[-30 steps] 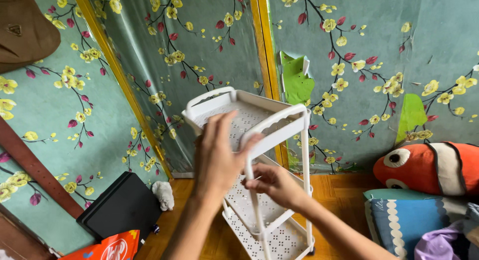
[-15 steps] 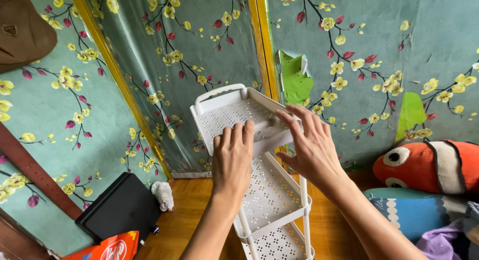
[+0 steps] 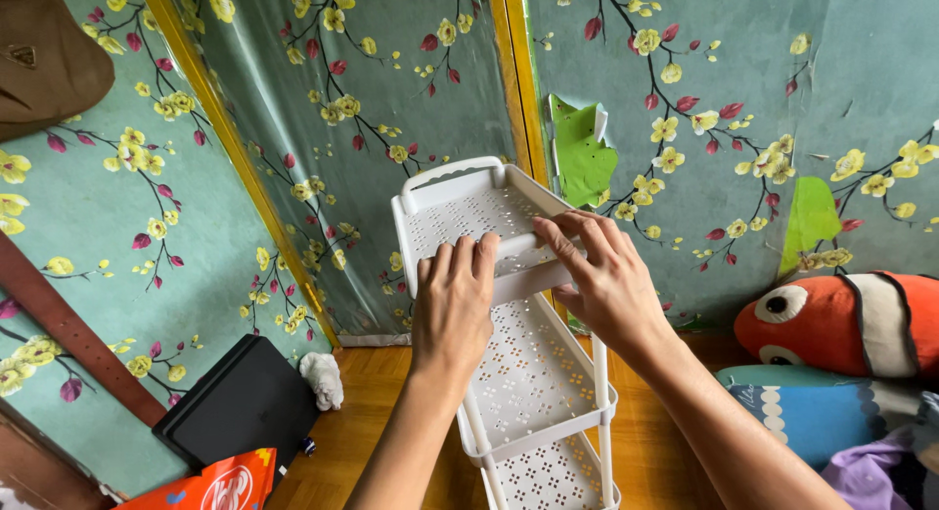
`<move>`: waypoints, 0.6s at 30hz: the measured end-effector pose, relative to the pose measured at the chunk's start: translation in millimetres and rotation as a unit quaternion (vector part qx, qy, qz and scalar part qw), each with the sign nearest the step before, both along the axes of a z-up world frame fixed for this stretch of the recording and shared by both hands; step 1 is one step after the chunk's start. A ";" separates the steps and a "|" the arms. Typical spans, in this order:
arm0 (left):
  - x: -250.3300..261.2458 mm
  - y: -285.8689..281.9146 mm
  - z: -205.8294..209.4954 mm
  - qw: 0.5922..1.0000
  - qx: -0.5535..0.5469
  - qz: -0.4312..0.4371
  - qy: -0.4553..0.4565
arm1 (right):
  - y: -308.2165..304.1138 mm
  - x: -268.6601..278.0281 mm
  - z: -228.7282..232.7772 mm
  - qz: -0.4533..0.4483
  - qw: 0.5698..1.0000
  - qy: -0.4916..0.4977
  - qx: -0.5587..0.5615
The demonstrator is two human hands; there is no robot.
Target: The person assembles a white plastic three-tier rolling cart by inserting vertical poles into the base, placing perforated shelves onto the poles, and attaching handles to the top tier. The cart is completed with all shelves and handles in place.
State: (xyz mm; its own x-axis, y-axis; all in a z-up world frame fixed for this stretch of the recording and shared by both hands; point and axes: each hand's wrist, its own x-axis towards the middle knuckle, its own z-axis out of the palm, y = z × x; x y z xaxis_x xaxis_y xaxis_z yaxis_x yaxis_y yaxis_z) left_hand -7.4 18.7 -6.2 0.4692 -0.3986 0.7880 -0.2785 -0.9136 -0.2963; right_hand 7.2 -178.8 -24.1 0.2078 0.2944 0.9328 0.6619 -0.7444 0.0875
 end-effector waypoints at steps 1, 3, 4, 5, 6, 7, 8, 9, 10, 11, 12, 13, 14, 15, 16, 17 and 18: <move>2.4 2.1 -0.8 1.000 0.001 -0.005 -0.004 | -0.8 -2.2 1.5 -0.002 1.000 0.001 -0.005; 7.0 6.6 -3.2 1.000 0.002 -0.017 -0.009 | -0.8 -6.0 3.2 -0.008 1.000 0.001 -0.012; 9.9 7.5 -5.5 1.000 -0.004 -0.009 -0.001 | -0.5 -7.0 2.3 -0.015 1.000 0.001 -0.015; 12.7 7.8 -7.3 1.000 -0.011 -0.001 0.008 | -0.2 -8.2 0.3 -0.021 1.000 0.001 -0.018; 14.6 7.2 -8.4 1.000 -0.017 0.006 0.015 | 0.0 -9.0 -0.7 -0.022 1.000 0.003 -0.020; 14.9 2.4 -11.3 1.000 -0.017 0.004 -0.004 | 0.5 -9.6 -1.3 -0.023 0.999 0.005 -0.023; 15.6 -5.5 -12.3 1.000 -0.016 0.002 -0.027 | 1.4 -8.4 0.6 -0.024 0.999 0.004 -0.025; 14.9 -12.2 -12.8 0.999 -0.015 0.000 -0.049 | 3.3 -8.8 1.0 -0.021 0.999 0.004 -0.025; 12.5 -17.0 -13.8 0.998 -0.031 -0.020 -0.042 | 5.6 -10.2 0.6 -0.020 0.999 0.003 -0.025; 8.0 -20.4 -17.2 0.997 -0.047 -0.041 -0.035 | 7.9 -11.3 0.3 -0.019 1.000 0.001 -0.025; 4.8 -23.7 -20.9 0.996 -0.064 -0.062 -0.025 | 9.5 -12.4 -0.5 -0.019 1.000 0.005 -0.020; 5.2 -25.2 -21.7 0.996 -0.060 -0.050 -0.037 | 11.6 -13.2 -1.2 -0.018 1.000 0.008 -0.015; 6.7 -24.2 -21.6 0.997 -0.055 -0.037 -0.049 | 12.4 -14.2 -1.6 -0.015 1.000 0.012 -0.010; 9.3 -23.0 -21.3 0.997 -0.051 -0.023 -0.060 | 11.2 -15.2 -1.8 -0.009 1.000 0.013 -0.012; 11.5 -20.1 -21.3 0.996 -0.059 -0.040 -0.059 | 11.8 -15.7 -2.0 -0.001 1.000 0.015 -0.013; 13.9 -17.1 -21.4 0.994 -0.067 -0.057 -0.057 | 12.1 -15.3 -1.8 0.007 1.000 0.017 -0.015; 15.5 -13.4 -22.0 0.993 -0.074 -0.074 -0.054 | 12.7 -14.9 -2.3 0.014 1.000 0.019 -0.014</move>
State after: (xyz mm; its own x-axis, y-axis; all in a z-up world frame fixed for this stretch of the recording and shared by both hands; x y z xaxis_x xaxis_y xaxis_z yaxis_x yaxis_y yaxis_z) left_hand 8.1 5.3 -28.2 0.3232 -0.3328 0.8859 -0.3861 -0.9010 -0.1977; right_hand -7.7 -166.1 -26.4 0.2338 0.3259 0.9160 0.6860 -0.7230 0.0822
